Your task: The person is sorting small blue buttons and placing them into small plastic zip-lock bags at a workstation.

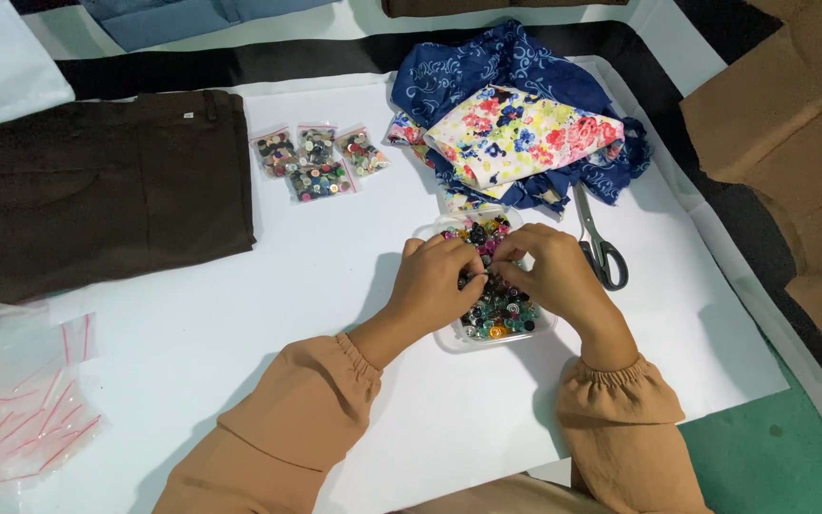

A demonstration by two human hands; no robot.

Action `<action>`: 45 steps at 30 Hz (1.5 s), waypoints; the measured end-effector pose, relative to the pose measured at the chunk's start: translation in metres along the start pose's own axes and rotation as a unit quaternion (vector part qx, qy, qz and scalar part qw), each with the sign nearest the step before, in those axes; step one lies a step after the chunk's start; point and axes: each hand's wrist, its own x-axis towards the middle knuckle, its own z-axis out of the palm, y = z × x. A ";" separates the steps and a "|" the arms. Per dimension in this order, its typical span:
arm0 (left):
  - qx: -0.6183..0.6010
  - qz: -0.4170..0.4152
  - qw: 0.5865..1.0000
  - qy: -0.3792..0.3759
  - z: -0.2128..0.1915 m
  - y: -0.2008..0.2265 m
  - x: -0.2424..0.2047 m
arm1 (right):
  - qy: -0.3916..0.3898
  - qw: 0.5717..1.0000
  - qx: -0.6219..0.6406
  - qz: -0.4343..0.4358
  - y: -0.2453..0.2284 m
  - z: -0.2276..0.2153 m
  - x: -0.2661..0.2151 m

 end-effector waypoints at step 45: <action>0.191 -0.177 0.954 0.146 -0.139 -0.087 -0.144 | -0.014 0.975 0.199 -0.095 -0.116 0.185 0.031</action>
